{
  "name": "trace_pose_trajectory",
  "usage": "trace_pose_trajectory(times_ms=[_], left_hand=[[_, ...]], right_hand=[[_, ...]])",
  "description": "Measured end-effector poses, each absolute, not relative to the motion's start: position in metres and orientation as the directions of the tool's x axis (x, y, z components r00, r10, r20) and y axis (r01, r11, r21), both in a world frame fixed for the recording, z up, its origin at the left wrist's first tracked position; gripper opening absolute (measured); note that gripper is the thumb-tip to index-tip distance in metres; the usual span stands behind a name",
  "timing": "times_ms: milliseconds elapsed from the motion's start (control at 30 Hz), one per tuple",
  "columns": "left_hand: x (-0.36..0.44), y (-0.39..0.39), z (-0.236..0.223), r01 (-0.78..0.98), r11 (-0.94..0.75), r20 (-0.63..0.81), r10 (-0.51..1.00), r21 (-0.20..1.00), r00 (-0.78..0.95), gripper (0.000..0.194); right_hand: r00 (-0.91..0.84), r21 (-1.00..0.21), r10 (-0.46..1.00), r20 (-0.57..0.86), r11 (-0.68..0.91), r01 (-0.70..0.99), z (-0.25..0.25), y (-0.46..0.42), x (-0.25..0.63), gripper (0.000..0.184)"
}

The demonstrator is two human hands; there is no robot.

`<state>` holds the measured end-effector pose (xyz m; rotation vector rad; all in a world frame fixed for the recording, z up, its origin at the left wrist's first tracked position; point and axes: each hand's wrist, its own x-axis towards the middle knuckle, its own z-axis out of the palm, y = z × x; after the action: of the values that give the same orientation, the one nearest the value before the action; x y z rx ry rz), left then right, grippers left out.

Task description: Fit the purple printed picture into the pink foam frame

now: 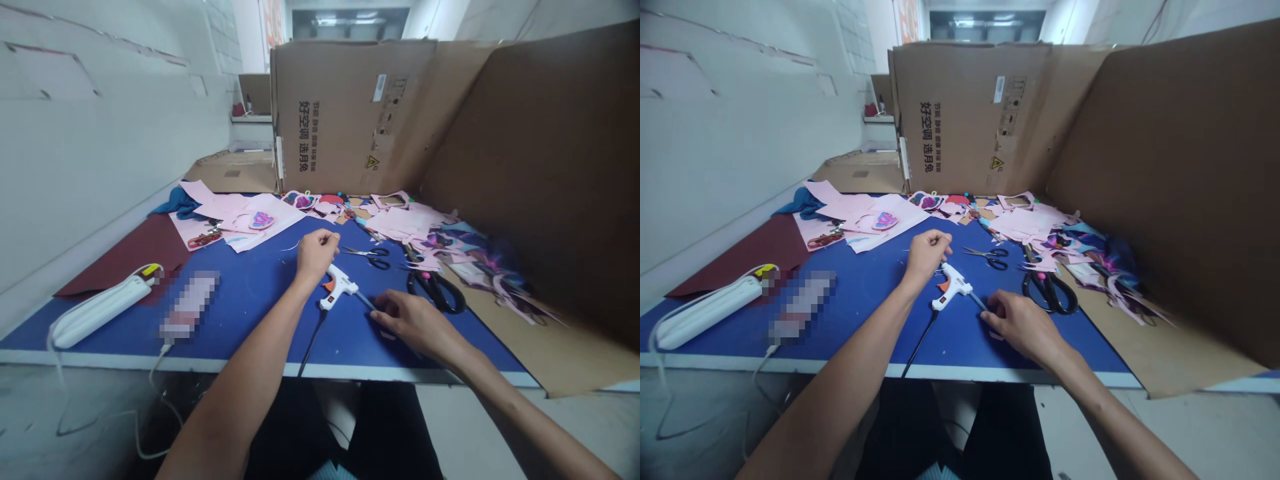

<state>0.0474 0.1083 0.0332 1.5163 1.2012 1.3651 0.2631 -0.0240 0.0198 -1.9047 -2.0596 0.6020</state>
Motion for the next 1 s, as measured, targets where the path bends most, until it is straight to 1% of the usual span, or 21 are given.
trace_pose_trajectory(times_ms=[167, 300, 433, 567, 600, 700, 800, 833, 867, 933, 1000], left_hand=[[0.054, 0.098, 0.041, 0.348, -0.306, 0.311, 0.95, 0.886, 0.044, 0.026], [0.058, 0.09, 0.049, 0.535, -0.328, 0.33, 0.939, 0.778, 0.095, 0.023], [0.063, 0.081, 0.05, 0.624, -0.379, 0.359, 0.918, 0.683, 0.165, 0.02], [0.06, 0.079, 0.045, 0.683, -0.378, 0.338, 0.92, 0.625, 0.199, 0.02], [0.058, 0.08, 0.044, 0.695, -0.358, 0.326, 0.927, 0.624, 0.184, 0.02], [0.049, 0.092, 0.043, 0.719, -0.3, 0.284, 0.947, 0.627, 0.147, 0.017], [0.031, 0.119, 0.047, 0.758, -0.26, 0.257, 0.958, 0.598, 0.126, 0.015], [0.022, 0.132, 0.049, 0.779, -0.233, 0.266, 0.96, 0.583, 0.088, 0.016], [0.011, 0.145, 0.051, 0.804, -0.195, 0.279, 0.96, 0.561, 0.039, 0.019], [-0.013, 0.174, 0.053, 0.86, -0.074, 0.311, 0.945, 0.504, -0.101, 0.036], [-0.037, 0.198, 0.052, 0.897, 0.063, 0.288, 0.935, 0.438, -0.207, 0.049]], right_hand=[[-0.085, -0.42, 0.989, -0.118, 0.028, 0.907, 0.021, -0.019, 0.254, 0.018], [-0.09, -0.382, 0.99, -0.112, 0.041, 0.923, 0.021, -0.016, 0.247, 0.012], [-0.123, -0.398, 0.987, -0.099, 0.074, 0.915, 0.023, -0.015, 0.236, 0.011], [-0.207, -0.455, 0.974, -0.095, 0.143, 0.879, 0.028, 0.003, 0.24, 0.018], [-0.21, -0.448, 0.975, -0.068, 0.158, 0.88, 0.029, 0.013, 0.245, 0.019], [-0.121, -0.352, 0.992, 0.044, 0.129, 0.927, 0.032, 0.05, 0.263, 0.023], [-0.086, -0.246, 0.984, 0.157, 0.124, 0.961, 0.03, 0.087, 0.275, 0.028], [-0.079, -0.229, 0.981, 0.175, 0.119, 0.966, 0.029, 0.097, 0.276, 0.029], [-0.069, -0.224, 0.979, 0.19, 0.111, 0.968, 0.027, 0.104, 0.275, 0.031], [-0.052, -0.239, 0.976, 0.212, 0.103, 0.966, 0.024, 0.112, 0.27, 0.033], [-0.032, -0.271, 0.97, 0.239, 0.098, 0.958, 0.02, 0.113, 0.264, 0.033]])
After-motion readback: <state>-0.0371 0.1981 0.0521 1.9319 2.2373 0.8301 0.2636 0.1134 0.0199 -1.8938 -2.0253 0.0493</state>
